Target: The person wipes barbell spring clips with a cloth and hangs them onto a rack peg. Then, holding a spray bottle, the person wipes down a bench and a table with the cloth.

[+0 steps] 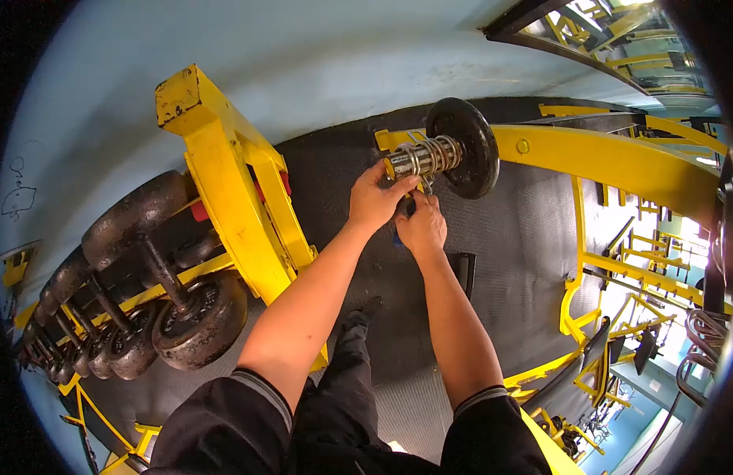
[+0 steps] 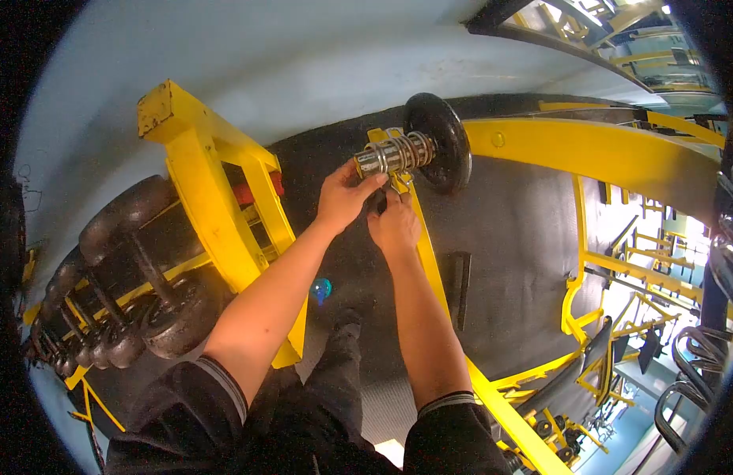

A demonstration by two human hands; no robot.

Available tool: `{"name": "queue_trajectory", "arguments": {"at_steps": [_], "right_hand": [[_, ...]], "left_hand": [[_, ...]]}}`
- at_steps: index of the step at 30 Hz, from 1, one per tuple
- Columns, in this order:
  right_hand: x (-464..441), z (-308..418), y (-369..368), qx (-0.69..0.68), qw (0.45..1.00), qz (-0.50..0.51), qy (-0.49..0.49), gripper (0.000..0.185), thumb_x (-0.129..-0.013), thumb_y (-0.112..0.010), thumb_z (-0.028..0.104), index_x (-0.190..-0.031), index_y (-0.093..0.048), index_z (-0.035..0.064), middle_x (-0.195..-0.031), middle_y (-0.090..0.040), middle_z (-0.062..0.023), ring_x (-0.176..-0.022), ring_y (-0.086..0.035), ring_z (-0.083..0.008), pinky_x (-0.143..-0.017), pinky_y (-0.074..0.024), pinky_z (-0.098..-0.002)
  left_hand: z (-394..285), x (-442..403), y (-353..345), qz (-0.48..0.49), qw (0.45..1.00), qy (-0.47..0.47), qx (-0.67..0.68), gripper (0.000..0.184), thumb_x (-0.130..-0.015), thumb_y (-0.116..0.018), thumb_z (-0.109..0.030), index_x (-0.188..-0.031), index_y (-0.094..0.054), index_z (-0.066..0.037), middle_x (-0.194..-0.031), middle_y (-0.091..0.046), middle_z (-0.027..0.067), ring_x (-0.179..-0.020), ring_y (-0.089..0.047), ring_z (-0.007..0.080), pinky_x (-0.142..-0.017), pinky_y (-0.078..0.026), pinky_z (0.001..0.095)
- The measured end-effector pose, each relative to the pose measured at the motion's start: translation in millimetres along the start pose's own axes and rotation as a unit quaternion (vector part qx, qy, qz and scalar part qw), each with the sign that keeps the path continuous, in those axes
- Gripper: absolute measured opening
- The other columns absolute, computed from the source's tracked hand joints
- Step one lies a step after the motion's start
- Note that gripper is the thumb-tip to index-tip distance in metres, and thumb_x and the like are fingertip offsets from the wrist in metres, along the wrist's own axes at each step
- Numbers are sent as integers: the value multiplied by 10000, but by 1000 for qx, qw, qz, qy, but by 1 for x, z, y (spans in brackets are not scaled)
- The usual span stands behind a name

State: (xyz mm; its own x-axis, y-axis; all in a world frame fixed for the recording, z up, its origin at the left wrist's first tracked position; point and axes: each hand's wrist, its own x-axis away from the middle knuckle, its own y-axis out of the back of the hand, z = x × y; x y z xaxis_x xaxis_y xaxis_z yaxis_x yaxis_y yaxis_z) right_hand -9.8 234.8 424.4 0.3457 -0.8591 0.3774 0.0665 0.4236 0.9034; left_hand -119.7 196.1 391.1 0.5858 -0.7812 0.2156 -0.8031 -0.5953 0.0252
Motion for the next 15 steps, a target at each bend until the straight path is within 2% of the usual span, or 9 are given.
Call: {"name": "queue_trajectory", "arguments": {"at_steps": [3,5,7,9,10,11,13,14,15], "right_hand": [[4,-5,-14,-24,997,-78,2,637,-753,-704,260,-1308,-462,61,-1232,-510,-192,-1024,-582,-373,-844,-486,-438],[16,-4,-21,-51,996,-71,-31,624,-766,-698,270,-1290,-475,17,-1238,-508,-223,-1052,-566,-385,-872,-476,-442],[35,-8,-32,-121,981,-129,-83,576,-781,-692,282,-1259,-517,12,-1205,-535,-234,-1065,-557,-393,-897,-464,-449],[58,-22,-44,-154,977,-104,-106,524,-790,-689,287,-1218,-556,15,-1172,-560,-240,-1082,-553,-395,-912,-455,-449],[70,-33,-54,-174,973,-89,-120,521,-790,-688,290,-1216,-559,20,-1178,-560,-241,-1086,-551,-396,-912,-455,-449],[79,-44,-64,-194,969,-73,-135,517,-790,-688,294,-1213,-561,24,-1184,-560,-242,-1091,-549,-396,-912,-454,-449],[91,-65,-78,-207,964,-69,-151,503,-787,-694,305,-1184,-577,19,-1172,-569,-252,-1083,-553,-401,-913,-453,-444],[94,-77,-86,-230,958,-73,-155,500,-784,-700,313,-1167,-586,13,-1152,-579,-253,-1072,-559,-402,-910,-452,-444],[98,-87,-92,-253,951,-75,-160,497,-780,-705,320,-1150,-594,8,-1133,-589,-255,-1060,-565,-404,-908,-452,-444]], "left_hand": [[-2,-2,-5,10,999,43,-30,441,-782,-765,-267,-1146,-632,-57,-1049,-675,49,-955,-615,121,-849,-469,289],[4,-7,-8,3,999,-9,40,439,-698,-808,-364,-1020,-683,-93,-1009,-661,130,-904,-638,253,-806,-495,366],[23,-13,-26,-5,996,4,86,427,-695,-818,-339,-1008,-687,-81,-963,-679,94,-898,-643,230,-801,-497,366],[19,-11,-34,-4,978,39,205,420,-686,-831,-336,-961,-695,-49,-929,-682,58,-922,-638,202,-812,-494,367],[17,-9,-31,30,977,75,200,640,-645,-855,-364,-1126,-624,-10,-1097,-618,119,-1075,-575,219,-840,-494,362],[14,-1,-34,30,976,79,198,640,-645,-855,-364,-1126,-624,-10,-1097,-618,119,-1075,-575,219,-840,-494,362],[18,24,-44,-106,986,127,12,925,-613,-863,-408,-1327,-443,3,-1272,-475,204,-1219,-465,276,-914,-468,377],[43,34,-49,-66,987,142,-31,1106,-601,-852,-457,-1423,-269,0,-1349,-364,252,-1280,-389,334,-997,-415,388],[55,48,-54,-65,985,153,-35,1106,-601,-852,-457,-1423,-269,0,-1349,-364,252,-1280,-389,334,-997,-415,388]]}}
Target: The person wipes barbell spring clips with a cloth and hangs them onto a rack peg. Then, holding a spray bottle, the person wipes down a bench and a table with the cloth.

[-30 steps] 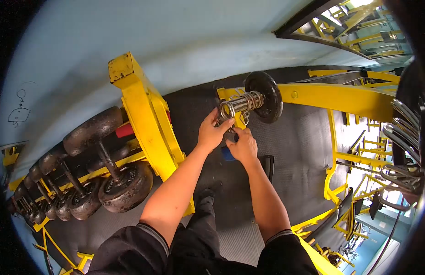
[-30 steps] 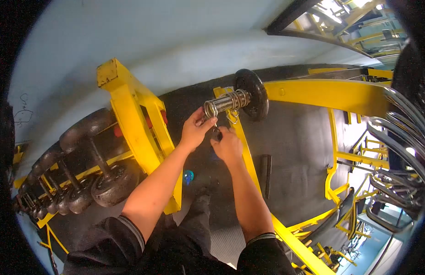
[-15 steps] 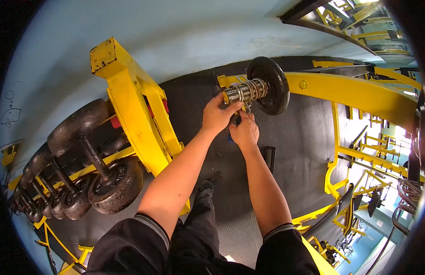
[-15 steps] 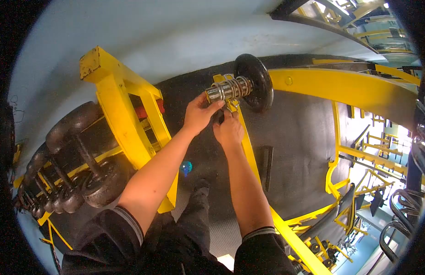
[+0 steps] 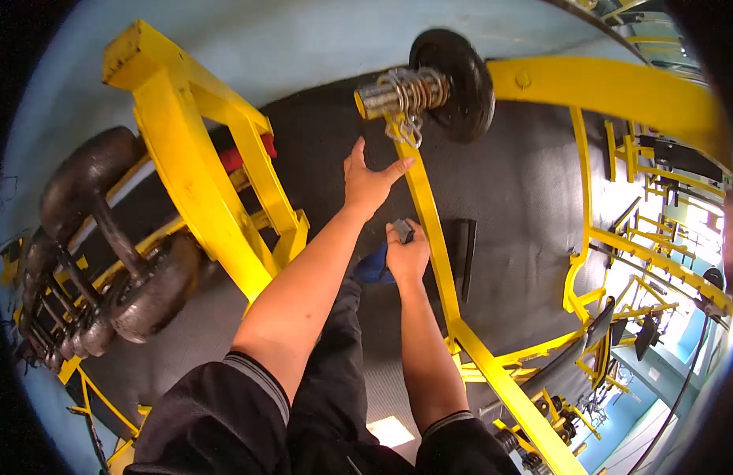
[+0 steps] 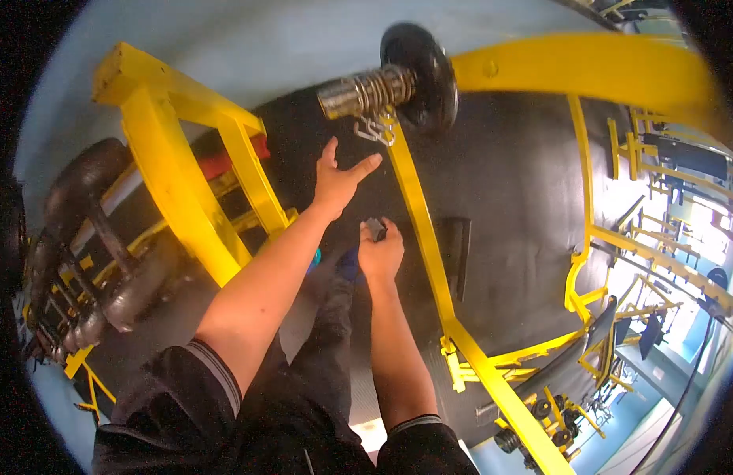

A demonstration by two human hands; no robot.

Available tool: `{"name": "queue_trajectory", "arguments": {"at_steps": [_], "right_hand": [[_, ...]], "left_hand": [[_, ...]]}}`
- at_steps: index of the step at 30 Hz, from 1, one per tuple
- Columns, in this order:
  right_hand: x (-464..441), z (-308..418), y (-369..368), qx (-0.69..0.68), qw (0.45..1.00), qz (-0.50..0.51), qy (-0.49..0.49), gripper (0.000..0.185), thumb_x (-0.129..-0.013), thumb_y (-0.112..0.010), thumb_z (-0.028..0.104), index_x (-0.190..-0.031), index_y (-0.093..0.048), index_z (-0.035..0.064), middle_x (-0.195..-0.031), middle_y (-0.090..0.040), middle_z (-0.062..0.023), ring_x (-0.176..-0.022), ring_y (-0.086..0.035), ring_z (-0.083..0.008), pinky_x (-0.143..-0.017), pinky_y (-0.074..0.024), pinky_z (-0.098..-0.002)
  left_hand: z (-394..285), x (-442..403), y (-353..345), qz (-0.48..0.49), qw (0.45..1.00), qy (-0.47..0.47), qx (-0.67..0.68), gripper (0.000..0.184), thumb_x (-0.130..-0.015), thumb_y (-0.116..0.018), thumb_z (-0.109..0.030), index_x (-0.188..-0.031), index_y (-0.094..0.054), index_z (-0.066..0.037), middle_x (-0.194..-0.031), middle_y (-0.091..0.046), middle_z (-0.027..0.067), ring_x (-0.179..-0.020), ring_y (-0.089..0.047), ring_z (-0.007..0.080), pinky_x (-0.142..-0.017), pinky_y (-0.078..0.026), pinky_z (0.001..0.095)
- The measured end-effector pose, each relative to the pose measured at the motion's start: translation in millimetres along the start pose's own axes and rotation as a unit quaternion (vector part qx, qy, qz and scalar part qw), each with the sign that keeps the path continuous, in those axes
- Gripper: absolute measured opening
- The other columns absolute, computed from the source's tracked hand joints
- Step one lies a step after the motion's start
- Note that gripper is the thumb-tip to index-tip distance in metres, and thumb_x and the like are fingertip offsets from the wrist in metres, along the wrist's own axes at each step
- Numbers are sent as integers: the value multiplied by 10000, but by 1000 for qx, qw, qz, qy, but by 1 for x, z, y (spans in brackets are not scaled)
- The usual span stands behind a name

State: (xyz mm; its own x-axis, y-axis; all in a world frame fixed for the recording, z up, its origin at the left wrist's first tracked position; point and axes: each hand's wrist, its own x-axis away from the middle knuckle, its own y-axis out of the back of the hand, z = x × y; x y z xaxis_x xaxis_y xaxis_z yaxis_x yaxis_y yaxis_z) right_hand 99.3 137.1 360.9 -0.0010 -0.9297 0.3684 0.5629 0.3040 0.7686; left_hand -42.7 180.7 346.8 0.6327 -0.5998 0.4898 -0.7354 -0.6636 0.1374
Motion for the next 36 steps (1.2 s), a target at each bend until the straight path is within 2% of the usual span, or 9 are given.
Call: {"name": "queue_trajectory", "arguments": {"at_steps": [9,11,14,23,25,27,31,34,36], "right_hand": [[-22,-119,-37,-147,989,19,-5,476,-803,-719,325,-1146,-607,14,-1131,-618,-217,-1080,-593,-340,-917,-457,-379],[-27,-160,-65,-182,983,-5,16,410,-793,-751,215,-1096,-610,-23,-920,-670,-119,-860,-618,-147,-792,-482,-278],[-27,-225,-89,-189,980,56,-39,468,-798,-731,290,-1152,-604,11,-1114,-632,-218,-1054,-614,-325,-894,-467,-358],[-14,-367,-138,-192,957,117,-181,472,-839,-706,308,-1180,-580,7,-1058,-649,-208,-1000,-636,-296,-857,-477,-323],[-6,-378,-140,-199,951,127,-200,465,-835,-708,300,-1172,-583,4,-1053,-649,-210,-999,-636,-304,-855,-479,-330],[10,-388,-149,-157,972,96,-147,409,-824,-723,252,-1122,-608,-2,-959,-675,-155,-903,-649,-198,-779,-487,-284],[35,-368,-123,-185,971,53,-145,414,-806,-732,248,-1118,-610,5,-989,-670,-185,-936,-660,-252,-794,-490,-306],[44,-345,-92,-263,940,88,-199,422,-792,-728,272,-1126,-616,40,-1062,-644,-198,-983,-629,-344,-838,-490,-367],[50,-332,-79,-269,936,91,-209,436,-793,-723,283,-1138,-613,41,-1080,-638,-200,-1010,-620,-335,-854,-482,-369]], "left_hand": [[177,73,-35,84,906,104,-402,985,-678,-788,-396,-1452,-236,-137,-1467,-254,181,-1350,-272,356,-1084,-298,449],[216,67,-40,77,889,121,-435,980,-680,-791,-388,-1451,-236,-144,-1468,-252,179,-1349,-271,353,-1078,-302,459],[273,62,-44,75,855,134,-495,966,-681,-794,-384,-1443,-248,-151,-1462,-265,180,-1343,-283,357,-1049,-335,469],[422,36,-7,108,662,231,-705,913,-640,-817,-380,-1391,-323,-221,-1326,-409,178,-1202,-459,345,-873,-492,474],[448,26,11,108,632,194,-743,583,-740,-715,-247,-1251,-445,-175,-1166,-555,190,-1035,-599,376,-838,-517,453],[451,19,33,146,649,170,-727,343,-767,-669,-175,-1088,-562,-119,-1067,-633,197,-1003,-618,374,-835,-508,440],[408,33,20,177,701,111,-682,260,-759,-678,-154,-1003,-612,-91,-1039,-652,191,-1015,-610,360,-856,-491,432],[379,59,-1,192,716,54,-669,435,-754,-682,-116,-1168,-551,-147,-1036,-645,195,-987,-615,370,-829,-491,455],[343,81,-26,211,690,12,-692,665,-769,-665,-102,-1344,-342,-186,-989,-632,199,-946,-614,397,-805,-493,473]]}}
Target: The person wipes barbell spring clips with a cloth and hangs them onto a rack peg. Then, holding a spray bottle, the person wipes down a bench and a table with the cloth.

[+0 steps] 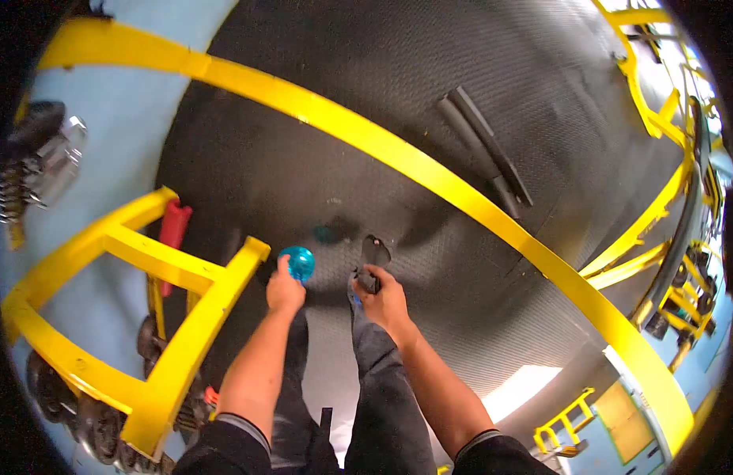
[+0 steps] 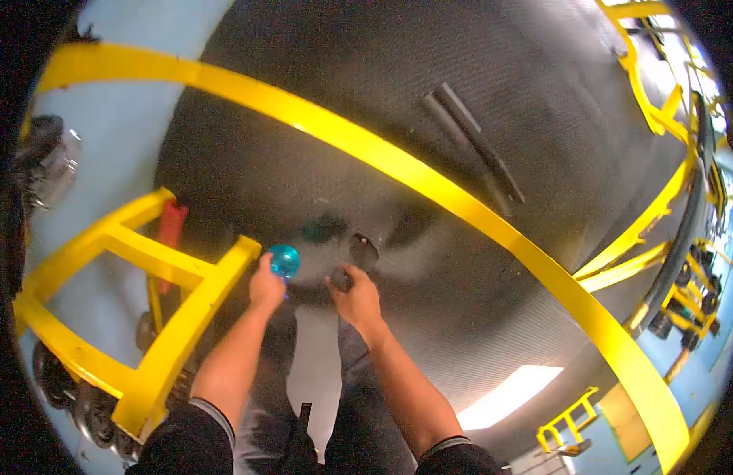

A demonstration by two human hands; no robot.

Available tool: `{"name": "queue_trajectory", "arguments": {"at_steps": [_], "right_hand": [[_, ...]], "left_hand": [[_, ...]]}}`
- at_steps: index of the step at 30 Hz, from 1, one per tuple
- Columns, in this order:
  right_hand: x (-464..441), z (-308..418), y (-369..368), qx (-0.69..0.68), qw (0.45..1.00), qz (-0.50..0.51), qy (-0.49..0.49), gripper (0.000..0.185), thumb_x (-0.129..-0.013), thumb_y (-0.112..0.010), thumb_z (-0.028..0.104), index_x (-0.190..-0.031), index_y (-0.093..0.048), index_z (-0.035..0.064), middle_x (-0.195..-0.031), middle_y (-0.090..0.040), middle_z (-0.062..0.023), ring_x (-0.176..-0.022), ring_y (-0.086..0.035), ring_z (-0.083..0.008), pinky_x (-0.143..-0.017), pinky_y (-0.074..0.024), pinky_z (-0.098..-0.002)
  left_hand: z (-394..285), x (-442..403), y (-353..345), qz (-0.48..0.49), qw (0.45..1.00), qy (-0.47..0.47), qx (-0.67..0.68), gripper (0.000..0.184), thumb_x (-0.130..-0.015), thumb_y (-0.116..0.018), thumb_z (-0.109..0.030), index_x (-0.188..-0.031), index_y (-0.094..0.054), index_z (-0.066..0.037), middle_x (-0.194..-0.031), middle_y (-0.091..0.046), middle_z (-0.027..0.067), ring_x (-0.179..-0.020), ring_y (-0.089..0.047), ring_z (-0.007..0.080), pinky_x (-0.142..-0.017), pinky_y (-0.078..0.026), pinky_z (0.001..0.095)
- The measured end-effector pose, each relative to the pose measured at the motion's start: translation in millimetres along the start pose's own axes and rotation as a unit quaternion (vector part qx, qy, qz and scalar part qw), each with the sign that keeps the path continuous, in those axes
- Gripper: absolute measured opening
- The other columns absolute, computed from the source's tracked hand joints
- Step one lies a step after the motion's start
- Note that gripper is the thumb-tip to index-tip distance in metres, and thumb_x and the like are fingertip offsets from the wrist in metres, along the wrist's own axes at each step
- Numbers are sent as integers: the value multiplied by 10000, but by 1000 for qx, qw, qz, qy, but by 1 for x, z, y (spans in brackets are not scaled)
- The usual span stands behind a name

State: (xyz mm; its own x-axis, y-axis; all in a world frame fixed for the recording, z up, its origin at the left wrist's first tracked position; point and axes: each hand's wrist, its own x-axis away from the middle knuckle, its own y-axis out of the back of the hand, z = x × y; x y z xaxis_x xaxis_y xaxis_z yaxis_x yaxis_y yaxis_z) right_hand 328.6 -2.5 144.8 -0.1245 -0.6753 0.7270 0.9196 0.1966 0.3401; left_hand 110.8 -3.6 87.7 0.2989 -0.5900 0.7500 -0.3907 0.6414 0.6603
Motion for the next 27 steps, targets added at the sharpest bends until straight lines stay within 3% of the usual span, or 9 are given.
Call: {"name": "queue_trajectory", "arguments": {"at_steps": [2,4,8,10,14,19,22,24,27], "right_hand": [[16,24,9,-17,999,-31,1,431,-787,-742,255,-1134,-614,34,-1029,-661,-194,-963,-655,-303,-815,-499,-332],[36,38,12,-42,998,-32,-13,448,-784,-743,281,-1137,-614,39,-1041,-658,-194,-971,-650,-310,-826,-498,-338],[82,51,16,-74,991,-114,2,464,-775,-746,309,-1138,-617,51,-1045,-656,-194,-998,-640,-308,-846,-492,-354],[114,71,30,-96,985,-142,-25,444,-778,-739,298,-1134,-622,60,-1043,-653,-199,-986,-640,-318,-847,-492,-358],[189,64,35,-215,951,-212,-73,429,-771,-757,258,-1142,-634,81,-1020,-672,-118,-918,-639,-208,-817,-498,-319],[282,73,45,-427,852,-303,-11,418,-771,-763,188,-1143,-633,49,-1032,-656,-27,-909,-589,-116,-831,-492,-282],[337,72,46,-459,800,-378,75,405,-773,-757,166,-1137,-632,41,-1052,-649,-33,-936,-583,-117,-853,-483,-274],[380,76,58,-494,761,-412,80,395,-772,-751,145,-1136,-633,47,-1073,-639,-35,-963,-575,-117,-878,-474,-275],[434,62,65,-565,704,-405,145,372,-788,-725,110,-1144,-631,57,-1077,-631,-32,-976,-571,-116,-889,-470,-281]], "left_hand": [[-38,30,37,-9,1000,-18,18,725,-793,-638,-108,-1392,-234,-167,-973,-640,220,-902,-629,392,-795,-498,476],[-51,45,51,-11,999,-36,36,599,-801,-635,-140,-1336,-366,-132,-968,-652,214,-895,-634,388,-808,-500,465],[-77,88,95,25,976,-203,71,312,-796,-636,-207,-1081,-610,-84,-938,-678,140,-877,-638,346,-806,-492,435],[-83,110,110,9,963,-265,48,353,-776,-641,-194,-1113,-591,-102,-886,-676,112,-863,-615,312,-799,-479,423],[-105,191,148,18,931,-346,114,429,-727,-661,-183,-1138,-546,-138,-834,-652,73,-791,-631,297,-741,-487,431],[-121,274,195,113,816,-565,31,535,-696,-749,-242,-1177,-548,-123,-928,-618,136,-823,-627,265,-728,-502,383],[-127,335,207,220,751,-615,-98,597,-698,-772,-274,-1226,-542,-117,-1052,-601,163,-949,-616,259,-794,-499,364],[-134,366,202,380,705,-593,-84,711,-690,-793,-316,-1300,-498,-99,-1155,-578,179,-1065,-585,268,-891,-472,361],[-146,417,191,435,628,-625,-160,787,-681,-807,-343,-1332,-463,-67,-1239,-543,185,-1142,-548,270,-951,-440,355]]}}
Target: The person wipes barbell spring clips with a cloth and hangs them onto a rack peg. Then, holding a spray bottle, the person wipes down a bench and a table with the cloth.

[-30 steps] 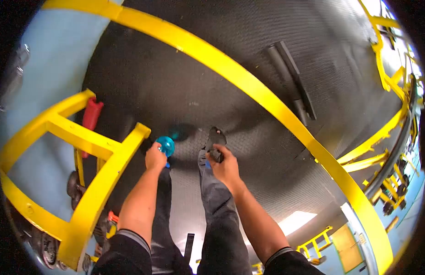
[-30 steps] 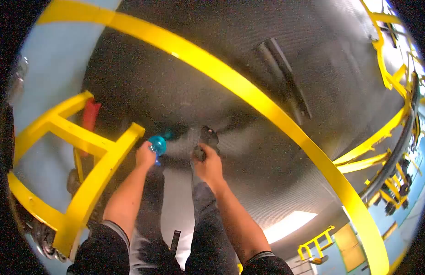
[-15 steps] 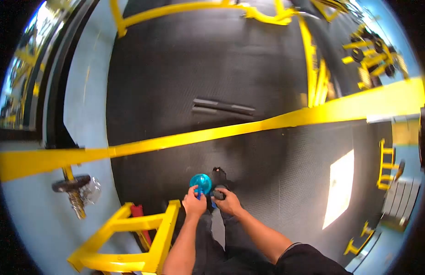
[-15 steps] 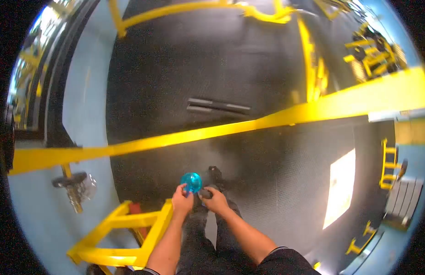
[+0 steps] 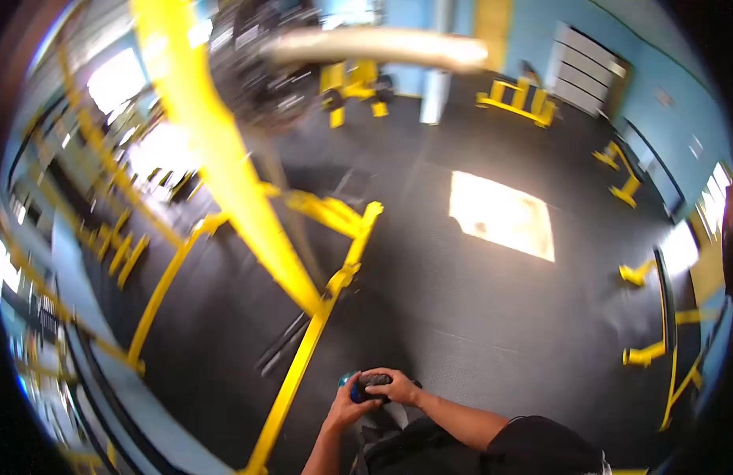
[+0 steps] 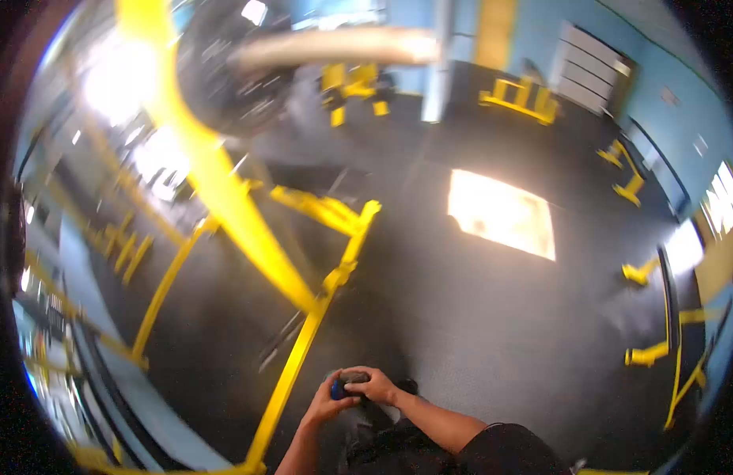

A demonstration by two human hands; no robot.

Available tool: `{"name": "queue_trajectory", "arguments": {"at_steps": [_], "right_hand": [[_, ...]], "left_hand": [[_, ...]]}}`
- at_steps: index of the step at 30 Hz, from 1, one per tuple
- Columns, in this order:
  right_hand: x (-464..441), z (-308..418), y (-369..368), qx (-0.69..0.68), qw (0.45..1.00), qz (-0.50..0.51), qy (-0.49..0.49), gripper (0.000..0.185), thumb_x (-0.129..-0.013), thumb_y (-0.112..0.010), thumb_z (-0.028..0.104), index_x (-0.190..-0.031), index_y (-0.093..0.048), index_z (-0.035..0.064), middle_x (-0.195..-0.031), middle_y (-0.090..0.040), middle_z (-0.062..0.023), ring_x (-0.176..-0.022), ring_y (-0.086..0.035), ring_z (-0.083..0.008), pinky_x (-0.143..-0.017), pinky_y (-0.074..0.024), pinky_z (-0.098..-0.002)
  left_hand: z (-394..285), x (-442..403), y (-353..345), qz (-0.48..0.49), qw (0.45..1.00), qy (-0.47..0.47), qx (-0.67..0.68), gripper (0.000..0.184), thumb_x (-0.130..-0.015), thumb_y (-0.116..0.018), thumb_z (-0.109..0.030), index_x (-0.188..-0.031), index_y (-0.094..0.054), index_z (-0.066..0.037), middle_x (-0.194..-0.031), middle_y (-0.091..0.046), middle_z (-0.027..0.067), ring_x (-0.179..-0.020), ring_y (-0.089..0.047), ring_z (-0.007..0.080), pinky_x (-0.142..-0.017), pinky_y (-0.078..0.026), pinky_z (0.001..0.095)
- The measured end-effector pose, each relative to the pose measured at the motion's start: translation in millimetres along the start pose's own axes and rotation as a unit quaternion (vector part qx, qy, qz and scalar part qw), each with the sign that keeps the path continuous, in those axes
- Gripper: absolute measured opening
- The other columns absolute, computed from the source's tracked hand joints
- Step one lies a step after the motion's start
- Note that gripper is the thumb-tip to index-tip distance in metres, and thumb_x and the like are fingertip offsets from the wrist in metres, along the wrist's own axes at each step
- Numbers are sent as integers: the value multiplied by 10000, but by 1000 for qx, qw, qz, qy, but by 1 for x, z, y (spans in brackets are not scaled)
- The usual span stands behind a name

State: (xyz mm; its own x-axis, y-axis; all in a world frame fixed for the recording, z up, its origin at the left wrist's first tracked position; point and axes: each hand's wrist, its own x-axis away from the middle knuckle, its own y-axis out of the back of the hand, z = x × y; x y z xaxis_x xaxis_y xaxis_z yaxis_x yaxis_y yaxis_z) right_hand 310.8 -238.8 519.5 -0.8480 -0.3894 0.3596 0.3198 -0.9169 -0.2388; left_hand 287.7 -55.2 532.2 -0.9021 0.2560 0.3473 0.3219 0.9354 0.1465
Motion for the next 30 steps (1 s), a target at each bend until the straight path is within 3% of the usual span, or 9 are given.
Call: {"name": "queue_trajectory", "arguments": {"at_steps": [3,9,14,21,24,25,27,29,30], "right_hand": [[31,28,48,-28,998,5,51,377,-791,-699,71,-1160,-623,59,-1113,-621,-37,-1027,-557,-130,-923,-443,-280],[87,41,171,-58,992,-56,99,442,-766,-618,18,-1204,-602,72,-1141,-610,-53,-1058,-549,-171,-947,-423,-317],[159,51,254,201,900,-357,147,344,-752,-626,127,-1095,-621,107,-1088,-641,-130,-1032,-596,-314,-915,-451,-385],[276,86,323,101,773,-626,9,480,-747,-708,473,-908,-636,27,-861,-675,-182,-853,-652,-346,-760,-507,-399],[320,72,334,16,791,-611,39,372,-736,-746,384,-788,-625,36,-755,-652,-86,-727,-608,-185,-663,-483,-314],[329,64,337,-42,812,-577,80,321,-732,-758,337,-754,-616,50,-719,-631,-45,-699,-569,-124,-636,-464,-280],[339,51,346,-82,776,-605,156,253,-751,-732,276,-750,-607,57,-703,-610,-24,-679,-549,-105,-618,-457,-271],[350,45,357,-122,709,-619,315,135,-791,-681,155,-742,-589,70,-669,-568,20,-638,-509,-66,-581,-442,-254],[368,66,358,-137,699,-648,269,67,-804,-637,89,-758,-593,68,-709,-588,6,-667,-528,-90,-619,-459,-260]], "left_hand": [[-44,-31,-42,86,993,-63,-52,761,-670,-820,-346,-1294,-487,-64,-1202,-571,173,-1122,-563,256,-936,-444,354],[-90,-120,-141,183,957,-5,-225,544,-674,-823,-321,-1077,-590,-41,-1019,-651,137,-984,-623,227,-829,-486,343],[-113,-177,-243,238,919,-119,-292,450,-690,-814,-275,-980,-634,19,-803,-661,78,-721,-611,145,-680,-492,285],[-210,-213,-397,449,881,-138,-57,206,-701,-793,-34,-815,-625,3,-773,-636,13,-684,-565,83,-627,-469,243],[-200,-252,-457,466,869,-165,-22,321,-692,-765,30,-699,-463,-79,-706,-513,-23,-655,-481,67,-600,-437,223],[-204,-253,-479,431,900,-54,38,239,-739,-718,26,-826,-508,-46,-749,-502,-14,-683,-482,79,-610,-451,229],[-234,-242,-516,491,844,-208,-54,232,-795,-659,0,-979,-519,-23,-817,-551,29,-732,-518,105,-630,-475,255],[-283,-214,-550,545,803,-212,-115,306,-830,-620,-31,-1112,-503,-34,-866,-600,76,-753,-549,135,-654,-495,284],[-290,-218,-566,605,766,-160,-147,307,-825,-604,-42,-1121,-523,-32,-903,-598,74,-776,-560,145,-671,-501,279]]}}
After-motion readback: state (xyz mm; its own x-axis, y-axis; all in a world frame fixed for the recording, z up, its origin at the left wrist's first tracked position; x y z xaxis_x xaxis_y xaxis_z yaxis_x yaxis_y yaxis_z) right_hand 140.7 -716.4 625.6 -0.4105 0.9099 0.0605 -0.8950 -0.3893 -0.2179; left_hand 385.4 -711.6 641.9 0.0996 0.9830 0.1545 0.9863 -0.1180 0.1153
